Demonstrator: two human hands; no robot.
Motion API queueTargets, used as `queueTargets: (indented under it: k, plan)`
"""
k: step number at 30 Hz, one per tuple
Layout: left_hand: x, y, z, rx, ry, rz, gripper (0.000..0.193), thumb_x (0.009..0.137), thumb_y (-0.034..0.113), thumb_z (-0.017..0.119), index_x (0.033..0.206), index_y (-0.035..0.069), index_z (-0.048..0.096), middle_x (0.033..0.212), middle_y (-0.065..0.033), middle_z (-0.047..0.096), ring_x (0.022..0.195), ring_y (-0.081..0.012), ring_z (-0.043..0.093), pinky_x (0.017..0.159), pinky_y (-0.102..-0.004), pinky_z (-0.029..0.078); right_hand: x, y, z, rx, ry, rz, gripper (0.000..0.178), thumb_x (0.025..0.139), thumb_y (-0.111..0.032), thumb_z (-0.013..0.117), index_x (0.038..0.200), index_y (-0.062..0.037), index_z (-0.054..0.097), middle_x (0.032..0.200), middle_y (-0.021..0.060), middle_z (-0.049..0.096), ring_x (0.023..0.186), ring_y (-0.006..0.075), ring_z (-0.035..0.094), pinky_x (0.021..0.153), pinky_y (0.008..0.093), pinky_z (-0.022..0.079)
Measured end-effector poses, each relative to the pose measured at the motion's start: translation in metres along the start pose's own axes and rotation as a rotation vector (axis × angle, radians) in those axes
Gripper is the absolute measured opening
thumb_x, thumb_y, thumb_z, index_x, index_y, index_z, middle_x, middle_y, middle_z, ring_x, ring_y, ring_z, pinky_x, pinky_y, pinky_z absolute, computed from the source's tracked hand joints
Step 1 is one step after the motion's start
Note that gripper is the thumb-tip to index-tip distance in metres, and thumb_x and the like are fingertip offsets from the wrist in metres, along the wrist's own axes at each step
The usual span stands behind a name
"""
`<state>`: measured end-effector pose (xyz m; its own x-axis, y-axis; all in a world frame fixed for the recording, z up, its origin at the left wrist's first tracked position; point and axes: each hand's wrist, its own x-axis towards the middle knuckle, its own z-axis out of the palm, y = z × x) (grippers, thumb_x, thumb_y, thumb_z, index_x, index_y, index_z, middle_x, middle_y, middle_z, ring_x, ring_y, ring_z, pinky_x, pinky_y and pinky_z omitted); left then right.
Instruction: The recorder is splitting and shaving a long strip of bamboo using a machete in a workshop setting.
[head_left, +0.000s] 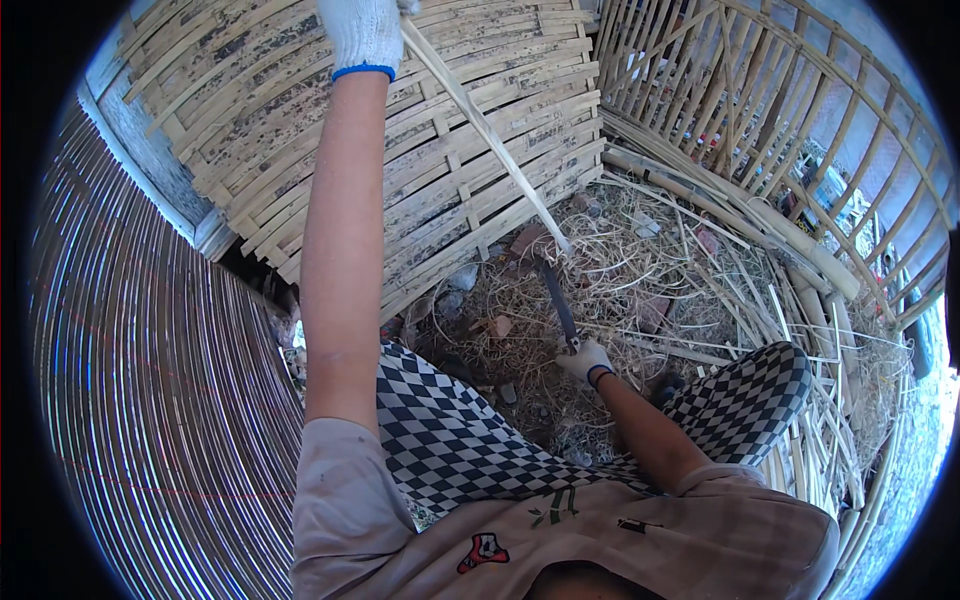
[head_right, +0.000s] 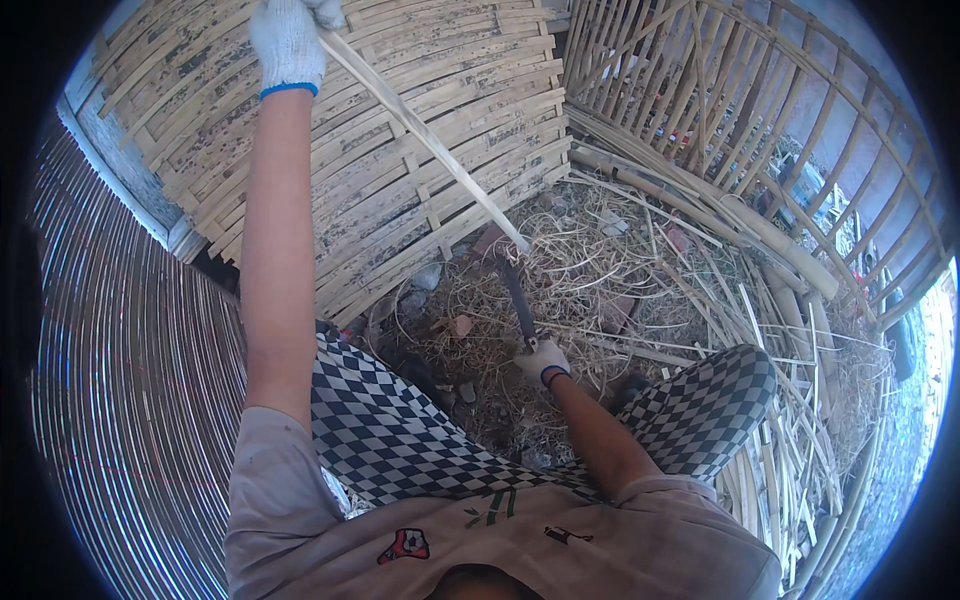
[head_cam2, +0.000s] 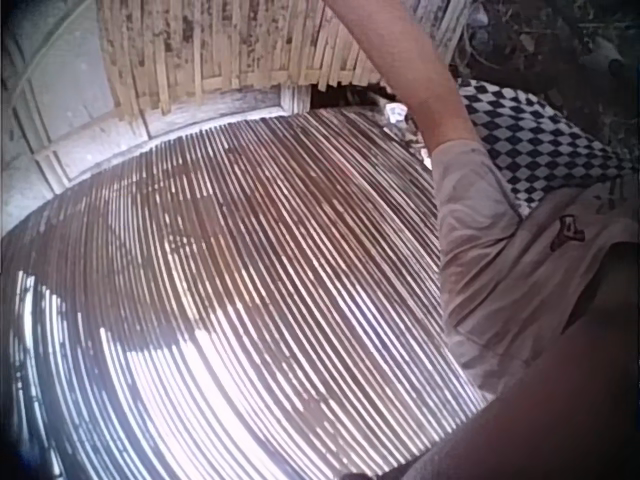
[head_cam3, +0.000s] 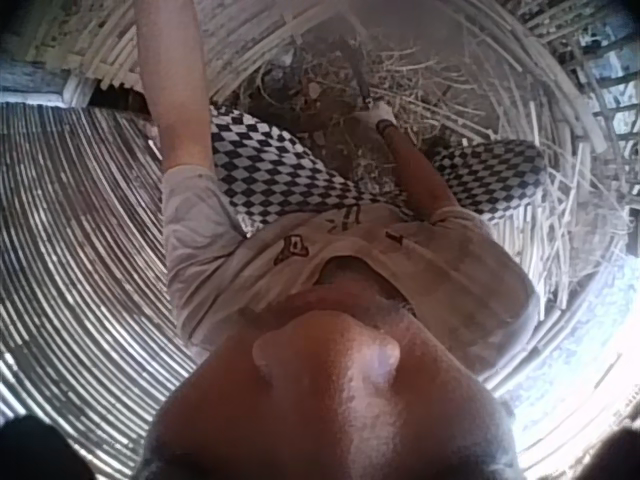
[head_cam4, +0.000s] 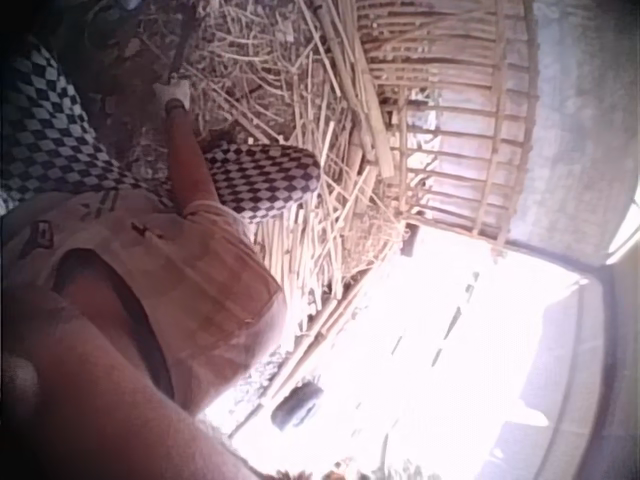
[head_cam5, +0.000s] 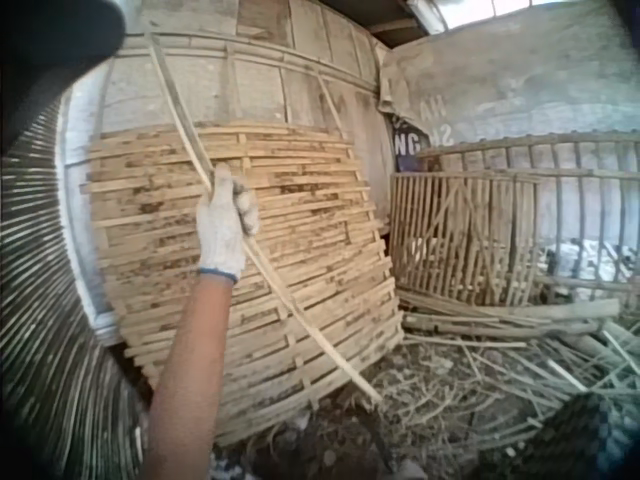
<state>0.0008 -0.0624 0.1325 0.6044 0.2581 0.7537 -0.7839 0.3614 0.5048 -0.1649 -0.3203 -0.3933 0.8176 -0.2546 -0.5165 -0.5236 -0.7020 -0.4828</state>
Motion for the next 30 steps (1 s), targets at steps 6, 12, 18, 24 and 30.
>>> queueTargets:
  k: [6, 12, 18, 24, 30]
  plan:
    - [0.019, -0.022, -0.031, -0.017, 0.148, -0.059, 0.037, 0.102, 0.046, 0.056, 0.081, 0.015, 0.052, 0.053, 0.0028, 0.041, 0.037, -0.0115, 0.038, 0.033, -0.0282, 0.028, -0.023, -0.042, -0.078, 0.187, -0.158, 0.007, 0.046, 0.085, -0.048, 0.073, 0.105, -0.0065, 0.072, 0.077, 0.0075, 0.069, 0.058, 0.0164, 0.065, 0.055, 0.0337, 0.053]
    - [0.022, 0.017, -0.037, -0.057, 0.156, 0.0, 0.039, 0.102, 0.048, 0.053, 0.081, 0.015, 0.053, 0.053, 0.0044, 0.039, 0.038, -0.0105, 0.034, 0.033, -0.0278, 0.026, -0.048, -0.09, -0.084, 1.226, -0.432, -0.04, 0.014, 0.101, -0.019, 0.052, 0.101, -0.0125, 0.064, 0.065, -0.0052, 0.049, 0.047, 0.0101, 0.045, 0.048, 0.0306, 0.043]
    - [0.019, 0.047, -0.042, -0.07, 0.168, 0.081, 0.038, 0.104, 0.049, 0.05, 0.083, 0.016, 0.051, 0.056, 0.0058, 0.036, 0.042, -0.0094, 0.032, 0.036, -0.0261, 0.023, -0.059, -0.116, -0.065, 1.741, -0.575, 0.011, 0.02, 0.098, -0.012, 0.054, 0.08, -0.0183, 0.049, 0.068, -0.0044, 0.049, 0.05, 0.0118, 0.046, 0.049, 0.033, 0.045]
    - [0.015, 0.064, -0.046, -0.023, 0.106, 0.191, 0.037, 0.104, 0.047, 0.05, 0.084, 0.016, 0.052, 0.056, 0.0059, 0.036, 0.042, -0.0091, 0.032, 0.036, -0.0258, 0.024, -0.047, -0.087, -0.066, 1.366, -0.442, -0.094, 0.014, 0.091, -0.009, 0.054, 0.078, -0.0135, 0.05, 0.065, -0.0008, 0.05, 0.048, 0.0139, 0.046, 0.046, 0.0344, 0.044]
    - [0.016, 0.074, -0.037, 0.146, 0.159, 0.244, 0.034, 0.105, 0.042, 0.051, 0.086, 0.015, 0.054, 0.057, 0.0055, 0.039, 0.042, -0.0081, 0.036, 0.035, -0.0253, 0.026, -0.037, -0.078, -0.048, 1.026, -0.377, -0.16, 0.018, 0.089, -0.021, 0.068, 0.089, -0.0051, 0.061, 0.069, 0.0037, 0.058, 0.05, 0.0148, 0.052, 0.047, 0.0338, 0.045]
